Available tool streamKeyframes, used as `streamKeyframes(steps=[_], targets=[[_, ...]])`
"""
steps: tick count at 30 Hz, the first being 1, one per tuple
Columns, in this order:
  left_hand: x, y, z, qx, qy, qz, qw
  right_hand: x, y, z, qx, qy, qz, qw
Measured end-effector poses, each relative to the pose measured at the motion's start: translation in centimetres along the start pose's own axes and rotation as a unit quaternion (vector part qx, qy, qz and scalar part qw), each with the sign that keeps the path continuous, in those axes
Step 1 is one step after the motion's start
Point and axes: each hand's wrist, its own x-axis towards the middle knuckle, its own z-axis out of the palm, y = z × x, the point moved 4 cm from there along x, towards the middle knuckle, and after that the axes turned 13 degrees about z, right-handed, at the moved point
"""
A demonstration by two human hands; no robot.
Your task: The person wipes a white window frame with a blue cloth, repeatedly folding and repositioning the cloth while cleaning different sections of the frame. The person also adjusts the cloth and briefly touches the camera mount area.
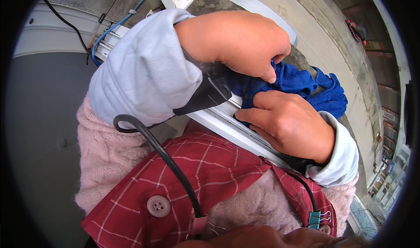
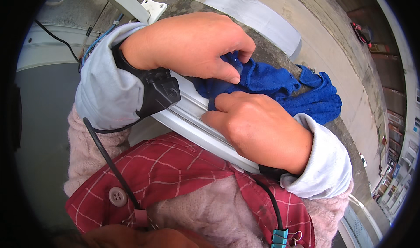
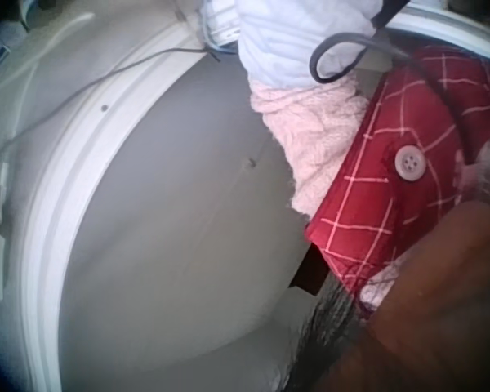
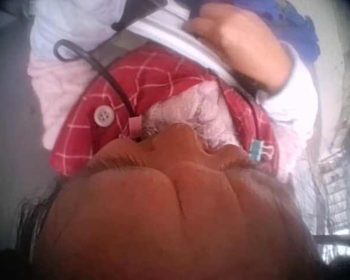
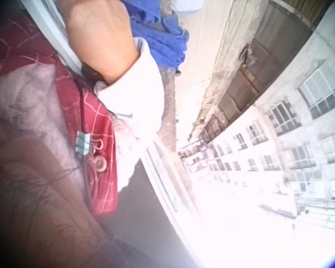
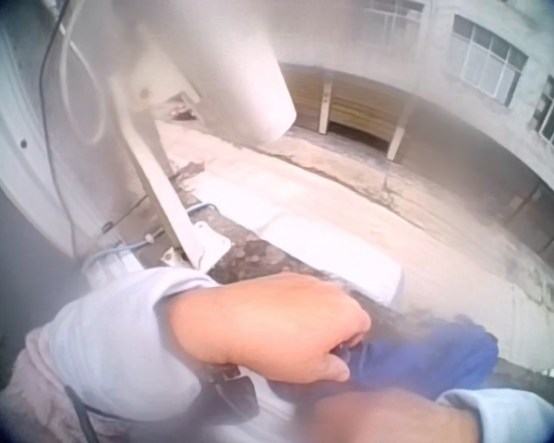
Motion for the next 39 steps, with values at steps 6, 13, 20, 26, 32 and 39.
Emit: streamKeyframes(steps=[6, 13, 20, 26, 32, 39], targets=[[-0.1, 0.0, 0.3, -0.001, 0.014, 0.01, 1.0, 1.0, -0.9, 1.3, -0.092, 0.037, 0.009, 0.995], [0.1, -0.5, 0.7, -0.017, 0.012, 0.002, 1.0, 2.4, -1.4, 1.6, -0.112, 0.088, -0.006, 0.99], [0.1, -1.8, 0.3, -0.117, -0.003, -0.034, 0.993, 4.8, -0.7, 2.5, -0.089, 0.13, -0.036, 0.987], [-0.2, -1.8, -0.3, -0.176, 0.006, -0.027, 0.984, 4.4, -0.5, 1.6, 0.009, 0.162, -0.039, 0.986], [-1.4, -0.8, -2.2, -0.166, 0.045, 0.002, 0.985, 3.9, -1.1, 1.6, -0.083, 0.079, -0.05, 0.992], [-3.5, 2.3, -6.3, -0.202, 0.169, 0.066, 0.963, 7.0, -2.1, 1.8, -0.093, 0.169, -0.094, 0.977]])
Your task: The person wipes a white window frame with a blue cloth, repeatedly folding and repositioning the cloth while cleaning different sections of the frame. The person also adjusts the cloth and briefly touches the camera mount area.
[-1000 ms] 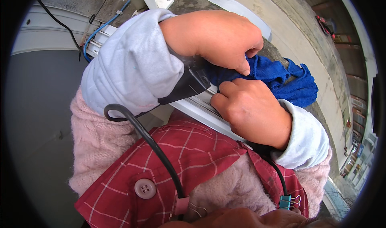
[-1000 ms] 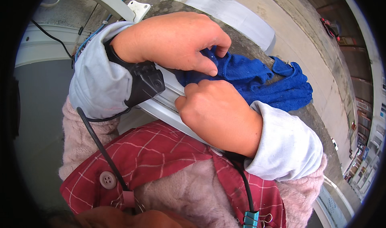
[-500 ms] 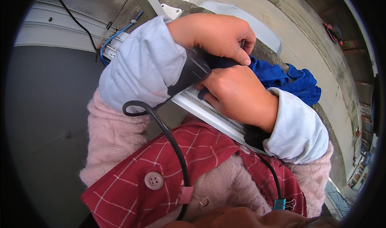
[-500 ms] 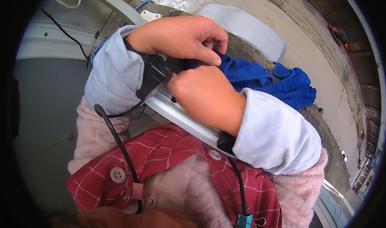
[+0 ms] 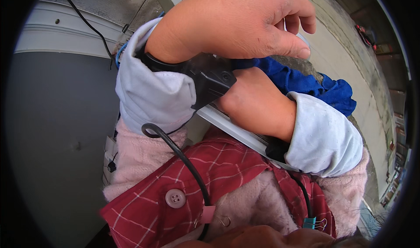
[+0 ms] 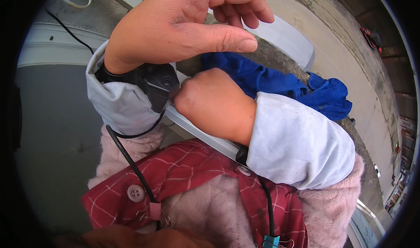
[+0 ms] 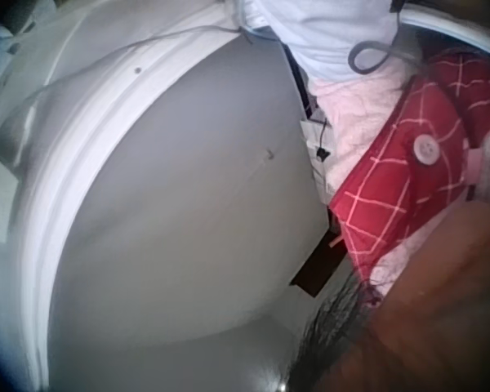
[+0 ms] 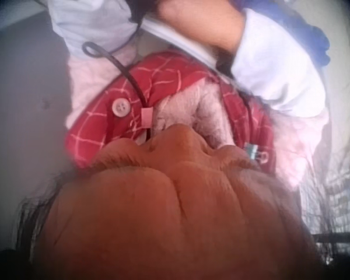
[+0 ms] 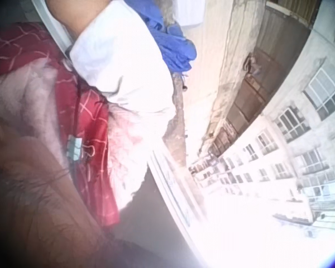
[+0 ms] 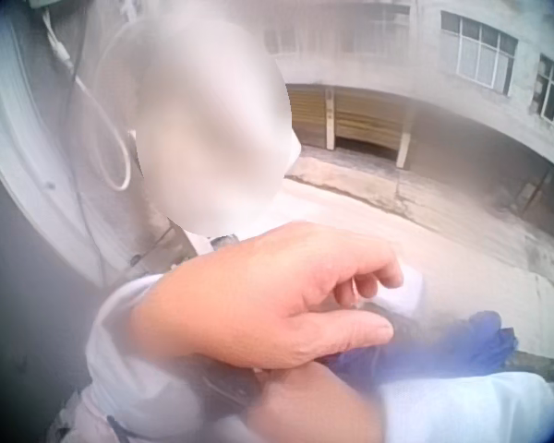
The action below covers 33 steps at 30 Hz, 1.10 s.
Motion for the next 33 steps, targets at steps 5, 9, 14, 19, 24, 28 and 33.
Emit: streamKeyframes(steps=[5, 9, 14, 19, 24, 28, 33], targets=[[-2.2, 1.1, -1.9, -0.157, 0.217, -0.003, 0.964, 2.8, 0.9, 1.1, -0.02, -0.054, 0.027, 0.998], [-2.7, 1.6, -1.4, 0.031, 0.232, 0.024, 0.972, 1.8, 1.3, 0.7, -0.023, -0.084, 0.023, 0.996], [-8.5, 5.7, -0.3, 0.061, 0.093, 0.128, 0.985, -1.7, 2.3, -0.4, 0.006, -0.194, 0.044, 0.98], [-11.9, 5.9, 1.2, 0.033, 0.132, 0.123, 0.983, -1.5, 2.2, -0.1, 0.018, -0.192, 0.045, 0.98], [-12.5, 4.3, 2.4, -0.046, 0.231, 0.147, 0.961, 3.2, 1.7, 1.8, 0.03, -0.09, 0.044, 0.995], [-12.4, 4.8, 3.6, -0.073, 0.283, 0.142, 0.946, 4.4, 2.2, 2.2, 0.041, -0.095, 0.082, 0.991], [-12.8, 6.5, 5.8, -0.037, 0.35, 0.08, 0.933, 2.7, 2.0, 1.3, 0.043, -0.05, 0.116, 0.991]])
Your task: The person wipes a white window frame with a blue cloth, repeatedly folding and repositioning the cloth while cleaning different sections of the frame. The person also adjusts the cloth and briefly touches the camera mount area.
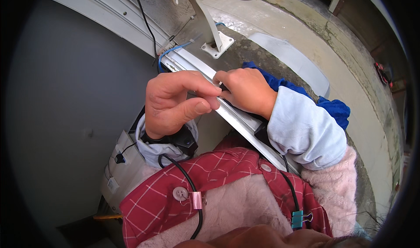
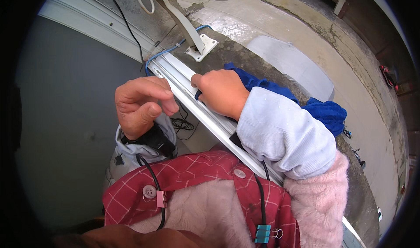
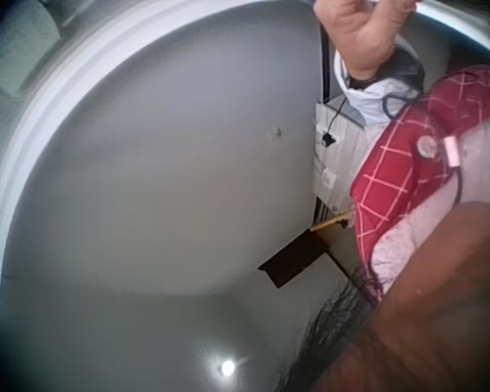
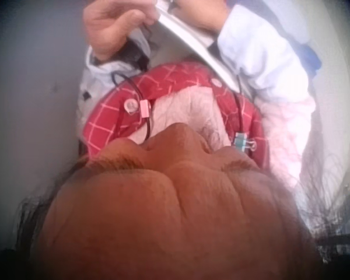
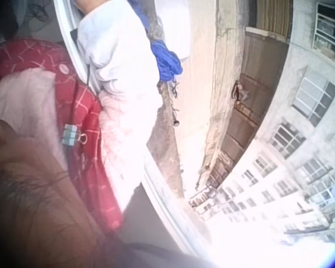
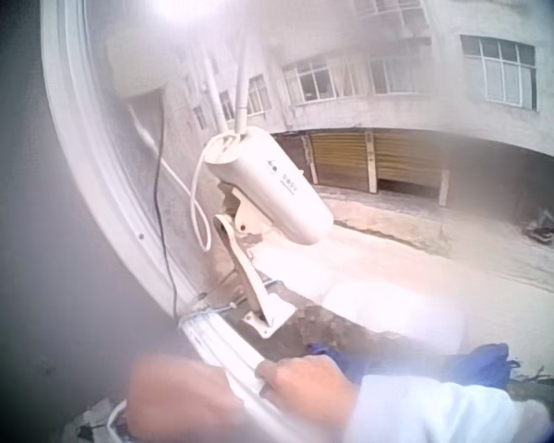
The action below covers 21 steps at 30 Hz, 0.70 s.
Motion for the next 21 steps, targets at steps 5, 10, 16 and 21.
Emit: streamKeyframes(steps=[5, 10, 16, 21], targets=[[-5.4, 1.2, -0.4, 0.054, 0.094, -0.086, 0.99, -1.6, 0.5, -0.6, 0.027, -0.045, -0.093, 0.994], [-9.8, 1.0, -0.7, 0.094, 0.159, -0.199, 0.962, -2.9, 0.9, -0.9, -0.01, -0.118, -0.112, 0.987], [-7.8, 0.1, 0.4, 0.107, 0.093, -0.203, 0.969, -2.7, -0.3, -0.3, -0.074, -0.078, -0.1, 0.989], [-7.1, -1.0, 0.3, 0.121, 0.04, -0.223, 0.966, -2.9, -0.5, 0.0, -0.073, -0.037, -0.104, 0.991]])
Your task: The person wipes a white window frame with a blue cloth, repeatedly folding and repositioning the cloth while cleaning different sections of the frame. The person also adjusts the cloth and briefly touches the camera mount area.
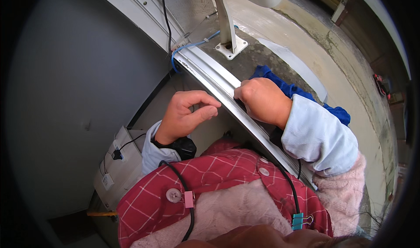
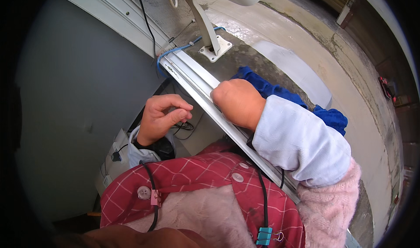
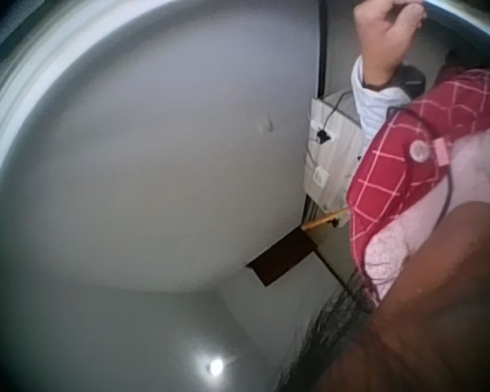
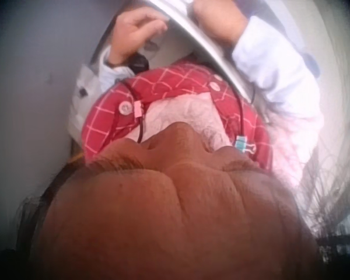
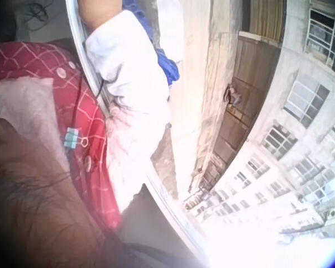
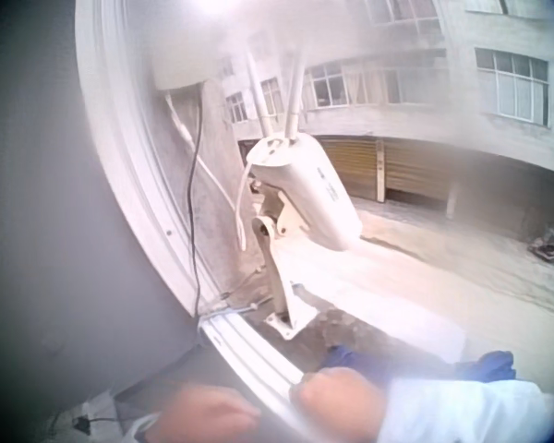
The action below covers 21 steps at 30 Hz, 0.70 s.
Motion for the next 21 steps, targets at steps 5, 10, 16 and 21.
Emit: streamKeyframes(steps=[5, 10, 16, 21], targets=[[1.0, -1.0, -1.3, -0.025, 0.002, 0.01, 1.0, 1.0, -0.9, -0.6, -0.059, -0.009, -0.009, 0.998], [0.8, -2.2, -1.4, -0.062, 0.042, 0.019, 0.997, 5.1, -1.6, -1.0, -0.082, -0.013, -0.049, 0.995], [-0.3, -3.2, -2.3, -0.061, 0.065, 0.031, 0.995, 12.6, -1.6, 0.6, -0.077, -0.028, -0.07, 0.994], [-0.8, -3.2, -3.0, -0.057, 0.083, 0.026, 0.995, 14.2, -0.5, 1.6, -0.012, -0.051, -0.059, 0.997]])
